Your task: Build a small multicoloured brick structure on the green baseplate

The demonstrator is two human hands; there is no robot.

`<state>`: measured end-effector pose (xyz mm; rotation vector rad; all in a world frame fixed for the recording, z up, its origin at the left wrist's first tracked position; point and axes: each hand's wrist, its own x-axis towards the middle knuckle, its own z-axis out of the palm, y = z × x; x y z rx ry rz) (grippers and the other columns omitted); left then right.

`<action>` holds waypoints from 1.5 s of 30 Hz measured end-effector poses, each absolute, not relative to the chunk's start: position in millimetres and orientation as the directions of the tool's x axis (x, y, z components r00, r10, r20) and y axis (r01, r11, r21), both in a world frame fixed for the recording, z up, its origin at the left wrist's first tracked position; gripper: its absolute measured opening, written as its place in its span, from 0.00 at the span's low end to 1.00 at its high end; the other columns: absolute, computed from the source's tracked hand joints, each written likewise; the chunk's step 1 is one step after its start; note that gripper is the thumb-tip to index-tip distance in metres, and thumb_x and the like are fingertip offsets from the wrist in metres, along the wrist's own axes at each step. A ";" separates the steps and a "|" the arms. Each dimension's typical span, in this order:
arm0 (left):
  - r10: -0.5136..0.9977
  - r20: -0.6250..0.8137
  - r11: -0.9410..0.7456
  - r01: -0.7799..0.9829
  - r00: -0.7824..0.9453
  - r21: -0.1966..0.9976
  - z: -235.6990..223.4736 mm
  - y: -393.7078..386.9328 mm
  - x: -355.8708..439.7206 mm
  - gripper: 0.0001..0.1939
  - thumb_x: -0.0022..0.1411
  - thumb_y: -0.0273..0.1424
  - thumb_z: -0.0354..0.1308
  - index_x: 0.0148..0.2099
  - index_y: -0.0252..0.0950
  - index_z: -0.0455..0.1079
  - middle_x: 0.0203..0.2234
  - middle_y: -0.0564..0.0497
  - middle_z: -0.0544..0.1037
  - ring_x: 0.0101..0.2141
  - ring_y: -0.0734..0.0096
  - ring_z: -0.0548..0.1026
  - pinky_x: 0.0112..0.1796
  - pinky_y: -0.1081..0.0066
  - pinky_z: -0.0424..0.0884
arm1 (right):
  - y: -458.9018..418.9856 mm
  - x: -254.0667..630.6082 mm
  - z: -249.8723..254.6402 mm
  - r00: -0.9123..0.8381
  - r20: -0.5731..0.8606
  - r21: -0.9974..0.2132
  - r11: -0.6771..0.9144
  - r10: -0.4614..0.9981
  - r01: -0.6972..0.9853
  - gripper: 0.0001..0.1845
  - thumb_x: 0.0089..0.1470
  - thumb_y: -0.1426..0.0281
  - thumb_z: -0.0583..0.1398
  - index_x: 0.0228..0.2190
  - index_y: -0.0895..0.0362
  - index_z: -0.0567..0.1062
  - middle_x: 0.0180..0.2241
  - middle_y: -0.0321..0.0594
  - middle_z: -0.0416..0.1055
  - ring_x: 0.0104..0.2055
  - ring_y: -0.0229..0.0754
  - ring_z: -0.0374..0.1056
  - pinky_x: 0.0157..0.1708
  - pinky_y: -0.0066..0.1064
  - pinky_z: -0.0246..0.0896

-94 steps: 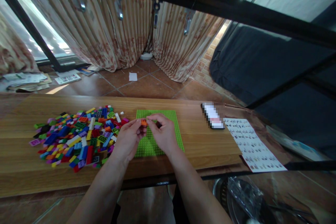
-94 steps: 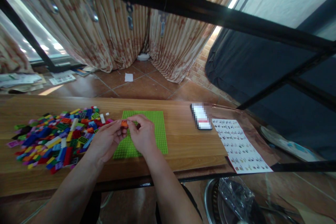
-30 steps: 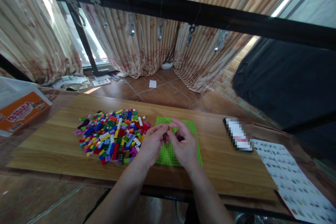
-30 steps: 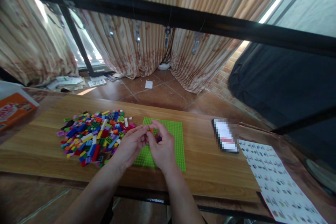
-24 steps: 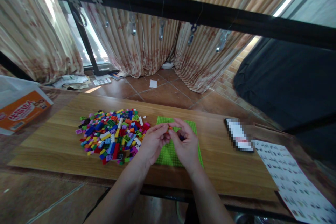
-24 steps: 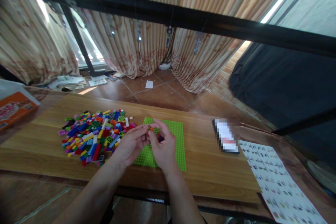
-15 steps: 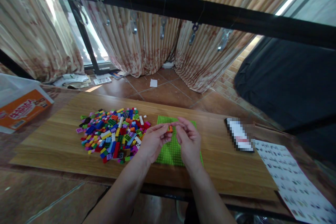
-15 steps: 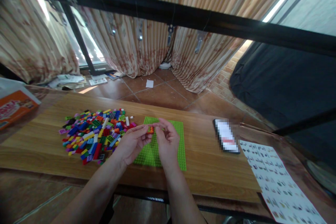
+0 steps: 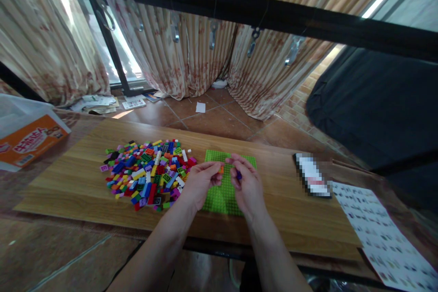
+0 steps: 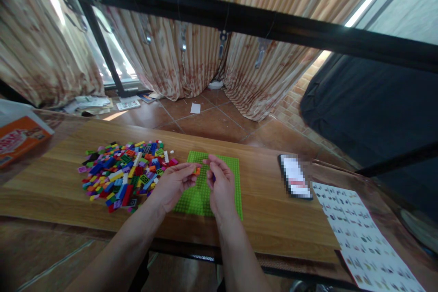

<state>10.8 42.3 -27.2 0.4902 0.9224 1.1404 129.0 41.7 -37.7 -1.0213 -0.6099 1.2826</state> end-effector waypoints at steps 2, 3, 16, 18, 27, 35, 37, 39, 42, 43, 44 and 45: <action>0.911 -0.390 0.397 -0.544 0.135 0.739 -27.9 42.6 10.9 0.14 0.43 0.33 0.72 0.31 0.29 0.78 0.20 0.51 0.76 0.21 0.80 0.70 0.26 0.77 0.67 | 43.6 131.5 -42.0 0.232 -0.174 -0.855 -0.030 0.957 -0.518 0.11 0.44 0.69 0.64 0.34 0.55 0.78 0.35 0.38 0.76 0.26 0.31 0.62 0.19 0.21 0.55; 0.906 -0.401 0.406 -0.540 0.135 0.737 -28.3 42.8 11.2 0.13 0.44 0.32 0.71 0.32 0.29 0.78 0.20 0.51 0.76 0.22 0.79 0.71 0.27 0.77 0.68 | 44.7 132.8 -44.5 0.231 -0.169 -0.844 -0.020 0.958 -0.535 0.11 0.44 0.70 0.64 0.34 0.55 0.78 0.36 0.38 0.75 0.30 0.33 0.66 0.24 0.22 0.61; 0.914 -0.403 0.375 -0.481 0.050 0.792 -30.2 44.2 14.6 0.09 0.56 0.31 0.64 0.35 0.29 0.76 0.21 0.50 0.75 0.23 0.77 0.73 0.28 0.76 0.71 | 46.7 132.5 -54.6 0.187 0.142 -0.955 0.184 0.972 -0.231 0.15 0.50 0.71 0.60 0.41 0.52 0.76 0.44 0.41 0.76 0.49 0.45 0.71 0.57 0.47 0.61; 0.920 -0.390 0.365 -0.462 0.043 0.808 -30.1 43.7 14.8 0.09 0.54 0.32 0.65 0.34 0.29 0.76 0.21 0.50 0.76 0.23 0.77 0.73 0.28 0.75 0.71 | 43.9 132.6 -52.9 0.165 0.215 -0.972 0.228 0.962 -0.063 0.15 0.54 0.70 0.59 0.45 0.51 0.75 0.47 0.42 0.75 0.52 0.45 0.70 0.58 0.47 0.60; 0.942 -0.325 0.328 -0.424 0.082 0.844 -31.6 41.2 16.6 0.10 0.51 0.34 0.64 0.31 0.31 0.75 0.22 0.52 0.74 0.23 0.76 0.71 0.29 0.73 0.69 | 31.4 127.9 -42.5 -0.008 0.353 -0.914 0.347 0.936 0.210 0.21 0.59 0.72 0.54 0.53 0.49 0.70 0.55 0.43 0.70 0.57 0.45 0.66 0.59 0.46 0.58; 0.942 -0.314 0.333 -0.454 0.120 0.827 -30.2 40.6 16.6 0.12 0.48 0.36 0.67 0.29 0.32 0.74 0.22 0.53 0.73 0.24 0.76 0.70 0.30 0.72 0.68 | 33.0 125.8 -48.1 -0.023 0.266 -0.961 0.267 0.964 0.075 0.22 0.58 0.72 0.57 0.54 0.48 0.70 0.54 0.41 0.71 0.58 0.44 0.67 0.59 0.44 0.59; 0.942 -0.308 0.333 -0.464 0.131 0.821 -29.6 40.3 16.7 0.11 0.47 0.35 0.66 0.29 0.32 0.74 0.21 0.53 0.73 0.23 0.76 0.70 0.30 0.72 0.69 | 32.8 123.9 -48.8 -0.017 0.258 -0.964 0.259 0.966 0.063 0.22 0.58 0.72 0.57 0.53 0.49 0.70 0.54 0.41 0.71 0.57 0.43 0.67 0.59 0.44 0.59; 0.945 -0.301 0.325 -0.457 0.126 0.828 -29.8 40.5 16.3 0.10 0.48 0.34 0.65 0.29 0.32 0.74 0.20 0.54 0.73 0.23 0.76 0.69 0.29 0.73 0.68 | 33.5 123.0 -49.8 -0.014 0.255 -0.965 0.255 0.967 0.063 0.22 0.58 0.72 0.57 0.53 0.49 0.70 0.54 0.42 0.71 0.57 0.43 0.67 0.59 0.43 0.59; 0.947 -0.316 0.315 -0.390 0.063 0.865 -31.3 42.4 14.1 0.08 0.49 0.33 0.64 0.29 0.32 0.74 0.21 0.53 0.73 0.23 0.75 0.70 0.28 0.73 0.69 | 37.9 127.4 -52.8 0.017 0.275 -0.958 0.272 0.961 0.092 0.21 0.57 0.71 0.58 0.53 0.50 0.71 0.53 0.42 0.72 0.56 0.43 0.68 0.59 0.44 0.60; 0.946 -0.324 0.313 -0.356 0.032 0.880 -31.8 43.5 12.7 0.08 0.49 0.33 0.64 0.29 0.33 0.74 0.21 0.53 0.73 0.23 0.75 0.71 0.27 0.73 0.69 | 40.1 130.8 -54.0 0.049 0.283 -0.955 0.276 0.958 0.111 0.20 0.57 0.70 0.58 0.52 0.50 0.71 0.53 0.43 0.72 0.55 0.44 0.68 0.58 0.43 0.60; 0.944 -0.329 0.312 -0.325 0.003 0.893 -32.3 44.9 10.9 0.08 0.49 0.33 0.64 0.29 0.33 0.74 0.21 0.53 0.74 0.22 0.74 0.71 0.26 0.73 0.69 | 42.5 135.0 -55.3 0.093 0.288 -0.952 0.274 0.953 0.138 0.19 0.57 0.70 0.58 0.51 0.51 0.72 0.52 0.43 0.73 0.54 0.44 0.69 0.57 0.43 0.61; 0.943 -0.332 0.311 -0.302 -0.019 0.901 -32.5 46.3 8.6 0.08 0.50 0.33 0.63 0.29 0.33 0.74 0.21 0.53 0.74 0.22 0.74 0.71 0.26 0.73 0.69 | 44.8 139.6 -56.6 0.139 0.287 -0.950 0.263 0.948 0.170 0.18 0.56 0.69 0.58 0.49 0.52 0.73 0.50 0.44 0.74 0.52 0.44 0.70 0.54 0.42 0.63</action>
